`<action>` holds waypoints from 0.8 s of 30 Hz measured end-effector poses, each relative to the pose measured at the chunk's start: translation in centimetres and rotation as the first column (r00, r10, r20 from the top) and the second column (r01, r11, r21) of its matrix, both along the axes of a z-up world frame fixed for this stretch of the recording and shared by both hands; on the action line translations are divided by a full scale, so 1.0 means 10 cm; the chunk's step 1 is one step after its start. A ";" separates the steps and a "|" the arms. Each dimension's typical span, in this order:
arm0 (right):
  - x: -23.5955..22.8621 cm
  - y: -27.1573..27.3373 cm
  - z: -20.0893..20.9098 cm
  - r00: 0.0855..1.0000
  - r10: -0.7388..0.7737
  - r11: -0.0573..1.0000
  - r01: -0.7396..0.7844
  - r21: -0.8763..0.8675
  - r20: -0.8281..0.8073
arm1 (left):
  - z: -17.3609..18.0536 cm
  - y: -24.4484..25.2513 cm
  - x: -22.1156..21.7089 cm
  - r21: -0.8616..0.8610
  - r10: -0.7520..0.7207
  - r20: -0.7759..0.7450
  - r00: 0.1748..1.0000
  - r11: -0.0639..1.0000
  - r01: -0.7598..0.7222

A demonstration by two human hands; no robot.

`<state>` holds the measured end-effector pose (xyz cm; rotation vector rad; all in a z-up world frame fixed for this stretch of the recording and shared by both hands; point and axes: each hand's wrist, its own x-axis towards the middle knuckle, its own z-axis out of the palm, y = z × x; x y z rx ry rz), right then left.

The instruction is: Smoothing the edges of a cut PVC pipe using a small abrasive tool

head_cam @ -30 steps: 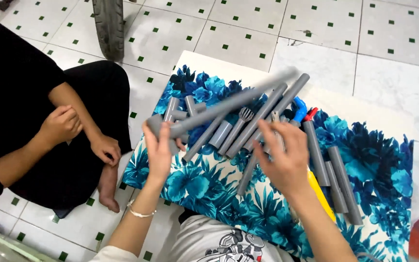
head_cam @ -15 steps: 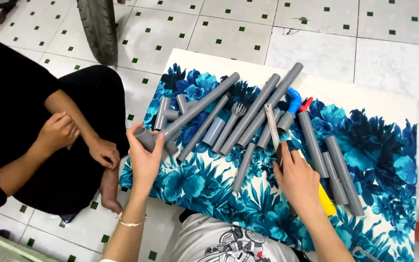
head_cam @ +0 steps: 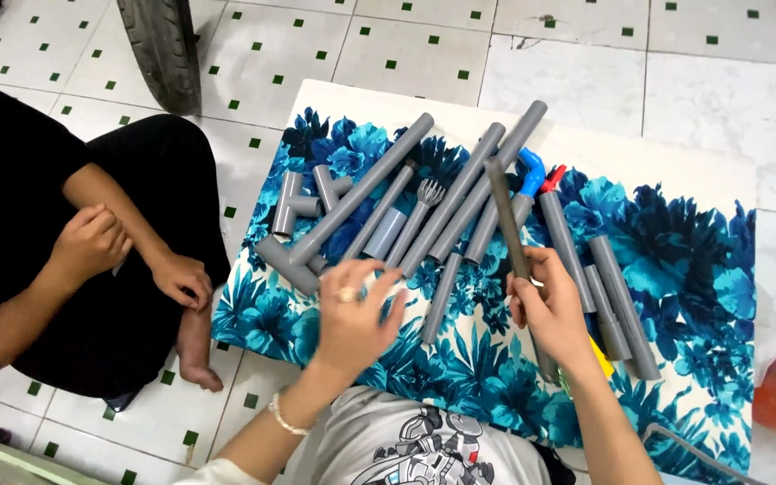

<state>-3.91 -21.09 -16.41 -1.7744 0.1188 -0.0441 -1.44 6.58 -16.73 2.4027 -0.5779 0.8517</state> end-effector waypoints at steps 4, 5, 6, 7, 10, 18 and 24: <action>0.03 0.00 0.25 0.995 0.042 0.972 -0.060 0.227 0.085 | -0.05 -0.30 0.03 0.130 -0.165 -0.425 0.890 0.962 0.241; 0.04 0.03 0.33 0.995 0.045 0.973 -0.064 0.223 0.093 | -0.15 -0.37 0.00 0.129 -0.164 -0.417 0.894 0.963 0.237; 0.07 0.04 0.40 0.987 0.036 0.971 -0.072 0.230 0.157 | -0.25 -0.45 -0.01 0.188 -0.135 -0.511 0.849 0.946 0.263; 0.09 0.06 0.48 0.975 0.028 0.968 -0.081 0.236 0.221 | -0.35 -0.53 -0.02 0.242 -0.096 -0.597 0.797 0.925 0.293; 0.16 0.02 0.69 0.927 0.022 0.971 -0.109 0.211 0.374 | -0.43 -0.60 0.07 0.256 -0.133 -0.632 0.764 0.894 0.368; 0.21 -0.09 1.49 0.849 -0.087 0.873 -0.187 0.450 0.521 | 0.62 -0.50 0.54 -0.429 -0.634 -0.724 0.272 0.722 0.543; 0.30 0.16 1.78 0.818 0.001 0.955 -0.172 0.243 0.575 | 1.34 -0.58 0.91 -0.842 -0.933 -0.288 0.216 0.354 0.407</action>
